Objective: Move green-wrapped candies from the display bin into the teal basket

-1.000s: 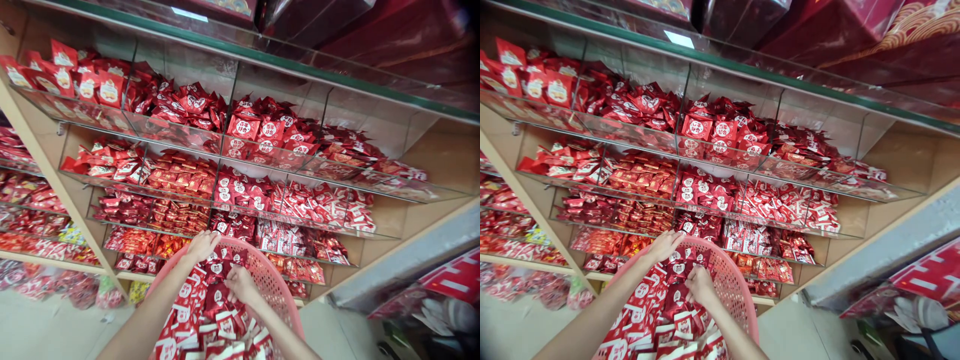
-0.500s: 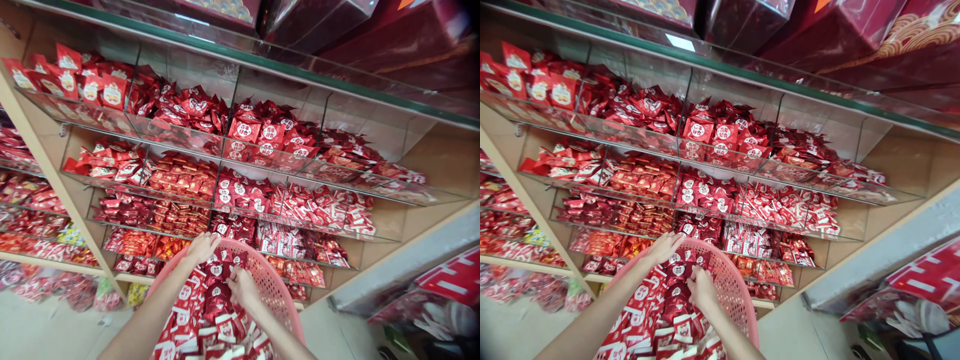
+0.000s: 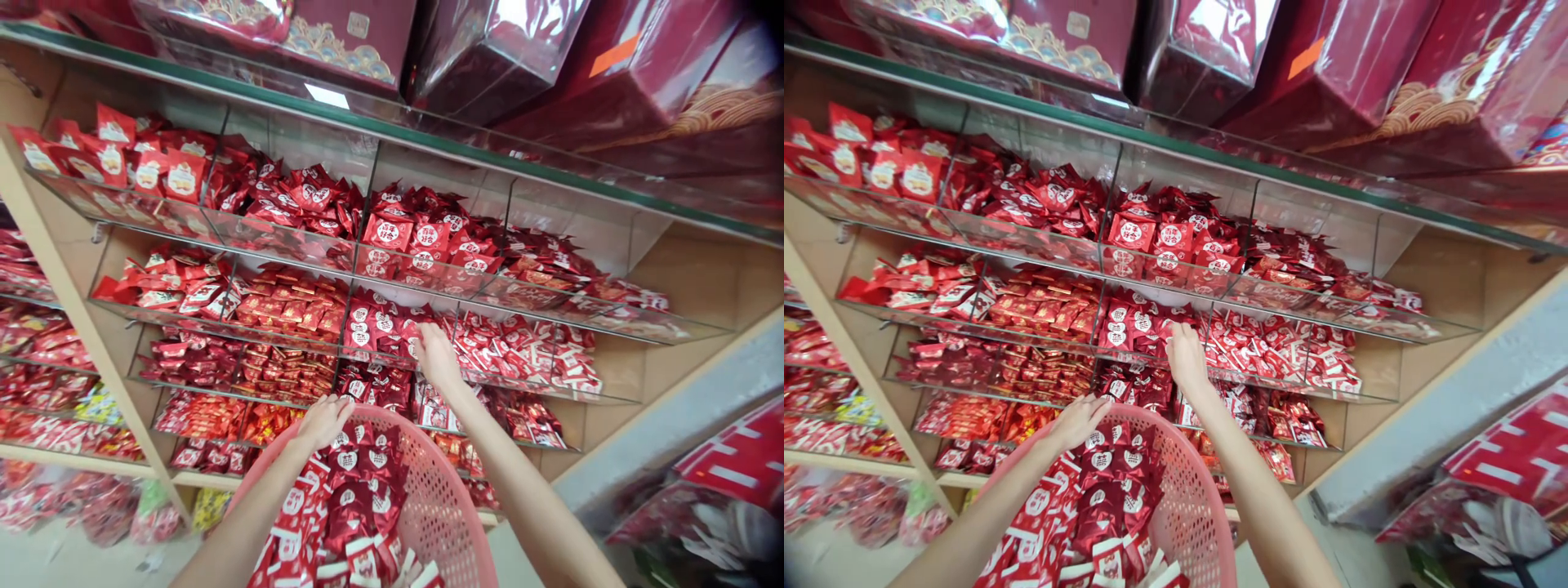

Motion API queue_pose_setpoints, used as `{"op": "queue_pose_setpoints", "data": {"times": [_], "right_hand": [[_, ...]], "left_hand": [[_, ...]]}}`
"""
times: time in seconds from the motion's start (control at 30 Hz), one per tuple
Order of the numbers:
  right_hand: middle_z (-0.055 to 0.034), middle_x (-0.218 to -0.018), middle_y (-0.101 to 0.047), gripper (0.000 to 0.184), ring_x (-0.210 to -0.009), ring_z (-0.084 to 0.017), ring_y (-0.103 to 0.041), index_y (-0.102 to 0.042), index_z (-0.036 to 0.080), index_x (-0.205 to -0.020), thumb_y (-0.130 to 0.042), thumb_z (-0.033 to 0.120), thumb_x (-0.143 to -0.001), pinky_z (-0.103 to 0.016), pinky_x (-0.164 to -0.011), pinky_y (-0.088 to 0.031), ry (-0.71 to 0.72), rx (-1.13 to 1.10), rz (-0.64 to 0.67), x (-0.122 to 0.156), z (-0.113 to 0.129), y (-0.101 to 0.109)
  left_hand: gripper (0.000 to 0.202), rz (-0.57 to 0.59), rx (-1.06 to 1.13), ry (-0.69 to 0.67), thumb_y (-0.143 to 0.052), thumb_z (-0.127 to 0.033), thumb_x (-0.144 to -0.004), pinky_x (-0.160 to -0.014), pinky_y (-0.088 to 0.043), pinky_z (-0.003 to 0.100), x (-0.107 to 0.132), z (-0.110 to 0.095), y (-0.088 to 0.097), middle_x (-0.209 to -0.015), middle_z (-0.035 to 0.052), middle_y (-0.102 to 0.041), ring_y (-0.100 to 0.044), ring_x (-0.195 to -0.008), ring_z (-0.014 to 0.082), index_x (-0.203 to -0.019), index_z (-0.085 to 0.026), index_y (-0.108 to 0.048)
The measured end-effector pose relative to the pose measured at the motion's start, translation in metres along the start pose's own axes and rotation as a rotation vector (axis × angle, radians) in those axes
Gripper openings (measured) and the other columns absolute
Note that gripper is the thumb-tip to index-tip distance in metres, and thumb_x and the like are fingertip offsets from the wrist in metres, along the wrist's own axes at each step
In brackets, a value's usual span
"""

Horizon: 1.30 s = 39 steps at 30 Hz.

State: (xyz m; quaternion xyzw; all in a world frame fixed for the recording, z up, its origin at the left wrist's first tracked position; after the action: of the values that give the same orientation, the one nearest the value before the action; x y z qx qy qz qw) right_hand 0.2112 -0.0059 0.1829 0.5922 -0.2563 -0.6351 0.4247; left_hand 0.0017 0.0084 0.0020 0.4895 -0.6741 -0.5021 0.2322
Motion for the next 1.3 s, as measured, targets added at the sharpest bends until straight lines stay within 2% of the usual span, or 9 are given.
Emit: {"op": "queue_pose_setpoints", "data": {"times": [0.17,0.3,0.47,0.57,0.67,0.83,1.03,1.1,1.3], "right_hand": [[-0.0124,-0.118,-0.052,0.046,-0.103,-0.023,-0.048,-0.042,0.016,-0.127,-0.038,0.007,-0.082,-0.032,-0.082,-0.039,0.058,0.25,0.18,-0.034,-0.006,-0.012],[-0.0119,-0.112,-0.053,0.037,-0.102,-0.023,-0.048,-0.048,0.017,-0.119,-0.038,0.009,-0.084,-0.03,-0.08,-0.04,0.078,0.305,0.193,-0.036,-0.008,-0.014],[-0.0092,-0.1,-0.054,0.021,-0.095,-0.019,-0.051,-0.058,0.017,-0.097,-0.039,0.016,-0.088,-0.027,-0.079,-0.04,0.139,0.221,0.133,-0.023,-0.004,0.008],[-0.0078,-0.099,-0.055,0.022,-0.092,-0.017,-0.053,-0.059,0.018,-0.097,-0.038,0.02,-0.089,-0.026,-0.079,-0.041,0.156,-0.051,-0.026,-0.005,0.002,0.024],[-0.006,-0.093,-0.058,0.019,-0.083,-0.016,-0.056,-0.061,0.019,-0.093,-0.046,0.029,-0.087,-0.027,-0.075,-0.043,0.085,-0.499,-0.107,0.024,0.01,0.025],[-0.0006,-0.073,-0.062,0.023,-0.064,-0.011,-0.057,-0.061,0.018,-0.085,-0.065,0.037,-0.073,-0.025,-0.063,-0.046,-0.339,-1.351,0.158,0.073,0.024,-0.013],[0.001,-0.074,-0.063,0.028,-0.067,-0.01,-0.061,-0.06,0.018,-0.081,-0.074,0.036,-0.064,-0.023,-0.066,-0.048,-0.621,-1.654,0.262,0.099,0.03,-0.044],[-0.0004,-0.081,-0.063,0.027,-0.073,-0.013,-0.063,-0.059,0.02,-0.083,-0.072,0.037,-0.067,-0.028,-0.071,-0.049,-0.584,-1.608,0.247,0.105,0.03,-0.05],[-0.0071,-0.111,-0.053,0.009,-0.104,-0.019,-0.054,-0.064,0.022,-0.085,-0.057,0.026,-0.08,-0.034,-0.087,-0.045,-0.106,-1.16,0.069,0.127,0.034,-0.06]], "left_hand": [[0.057,-0.008,0.009,0.011,-0.014,-0.05,-0.092,-0.097,-0.033,0.034,0.0,0.0,0.0,-0.103,0.0068,-0.064,-0.056,-0.099,0.0198,-0.111,-0.022,-0.06],[0.057,-0.007,0.001,0.007,-0.013,-0.05,-0.092,-0.097,-0.032,0.035,0.0,0.0,0.0,-0.105,0.0074,-0.063,-0.055,-0.1,0.02,-0.111,-0.021,-0.06],[0.059,0.008,-0.02,-0.004,-0.013,-0.05,-0.092,-0.095,-0.033,0.034,0.0,0.001,0.0,-0.102,0.0081,-0.063,-0.055,-0.099,0.0204,-0.113,-0.02,-0.059],[0.059,0.007,-0.013,-0.001,-0.012,-0.05,-0.092,-0.093,-0.035,0.033,-0.001,0.0,0.001,-0.101,0.008,-0.063,-0.055,-0.098,0.0205,-0.113,-0.02,-0.059],[0.06,0.011,0.008,0.01,-0.011,-0.05,-0.092,-0.091,-0.036,0.032,-0.001,0.001,0.001,-0.097,0.0077,-0.063,-0.056,-0.095,0.0204,-0.109,-0.02,-0.06],[0.059,0.005,0.032,0.008,-0.01,-0.049,-0.092,-0.089,-0.036,0.031,-0.004,0.005,-0.004,-0.097,0.0067,-0.064,-0.056,-0.096,0.0199,-0.107,-0.021,-0.061],[0.058,0.019,0.023,-0.01,-0.012,-0.047,-0.092,-0.089,-0.035,0.032,-0.005,0.006,-0.005,-0.089,0.0067,-0.064,-0.057,-0.092,0.02,-0.1,-0.019,-0.062],[0.056,0.015,0.035,-0.01,-0.013,-0.046,-0.093,-0.089,-0.035,0.032,-0.004,0.004,-0.003,-0.09,0.0063,-0.064,-0.057,-0.091,0.0197,-0.099,-0.02,-0.062],[0.055,0.028,0.035,-0.001,-0.013,-0.044,-0.093,-0.086,-0.036,0.032,-0.002,-0.001,0.003,-0.086,0.0069,-0.062,-0.057,-0.088,0.0197,-0.095,-0.019,-0.062]]}}
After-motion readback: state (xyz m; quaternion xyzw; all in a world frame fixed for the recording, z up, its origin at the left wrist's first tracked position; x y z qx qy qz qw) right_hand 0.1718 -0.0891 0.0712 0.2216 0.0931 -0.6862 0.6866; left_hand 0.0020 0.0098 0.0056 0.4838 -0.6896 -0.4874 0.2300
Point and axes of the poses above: each hand's wrist, its own x-axis away from the middle knuckle, its own y-axis out of the back of the hand, z = x × y, the point moved 2 cm from there along -x, towards the middle knuckle
